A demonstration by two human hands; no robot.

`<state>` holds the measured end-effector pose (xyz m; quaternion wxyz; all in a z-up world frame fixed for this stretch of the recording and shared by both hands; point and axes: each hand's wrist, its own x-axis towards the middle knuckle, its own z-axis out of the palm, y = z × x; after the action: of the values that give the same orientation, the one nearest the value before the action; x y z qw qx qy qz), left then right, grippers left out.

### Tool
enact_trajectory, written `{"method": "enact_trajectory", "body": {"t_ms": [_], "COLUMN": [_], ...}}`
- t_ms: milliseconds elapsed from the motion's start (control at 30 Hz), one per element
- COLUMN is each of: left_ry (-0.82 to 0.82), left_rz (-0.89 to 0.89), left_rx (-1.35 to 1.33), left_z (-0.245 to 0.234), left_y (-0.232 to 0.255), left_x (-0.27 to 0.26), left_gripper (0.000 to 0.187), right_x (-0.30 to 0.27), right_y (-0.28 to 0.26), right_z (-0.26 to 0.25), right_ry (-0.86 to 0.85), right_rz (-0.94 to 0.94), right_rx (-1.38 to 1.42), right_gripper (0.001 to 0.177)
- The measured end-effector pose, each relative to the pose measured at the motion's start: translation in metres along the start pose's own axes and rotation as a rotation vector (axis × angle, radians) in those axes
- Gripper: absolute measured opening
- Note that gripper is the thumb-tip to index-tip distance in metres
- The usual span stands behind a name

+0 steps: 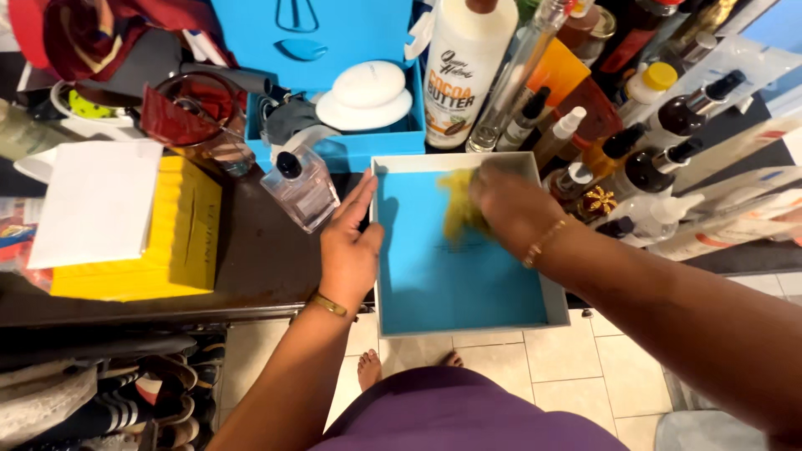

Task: The person wipes a rectangular white organizer with a yellow cloth and then places several bottles and tubes of beauty products into it.

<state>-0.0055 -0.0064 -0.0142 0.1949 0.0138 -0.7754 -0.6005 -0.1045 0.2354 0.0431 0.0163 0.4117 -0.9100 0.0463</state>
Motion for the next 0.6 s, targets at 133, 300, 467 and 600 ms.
{"method": "enact_trajectory", "body": {"t_ms": [133,300,467,600], "left_ry": [0.048,0.072,0.055,0.041], "left_rz": [0.007,-0.076,-0.047,-0.045], "left_rx": [0.050,0.057,0.010,0.012], "left_z": [0.002,0.003,0.002,0.004], "left_y": [0.002,0.009,0.008,0.003], "left_x": [0.001,-0.002,0.003,0.000], "left_gripper": [0.058,0.056,0.058,0.058], "right_x": [-0.005,-0.063,-0.054,-0.025], "right_y": [-0.005,-0.048,-0.073,-0.107], "right_z": [0.001,-0.032,-0.034,-0.005], "right_ry": [-0.221,-0.734,-0.620,-0.276], "right_rz": [0.171,0.253,0.080,-0.207], "right_rx": [-0.092,0.016,0.322,0.492], "right_gripper": [0.023,0.028,0.019,0.011]}}
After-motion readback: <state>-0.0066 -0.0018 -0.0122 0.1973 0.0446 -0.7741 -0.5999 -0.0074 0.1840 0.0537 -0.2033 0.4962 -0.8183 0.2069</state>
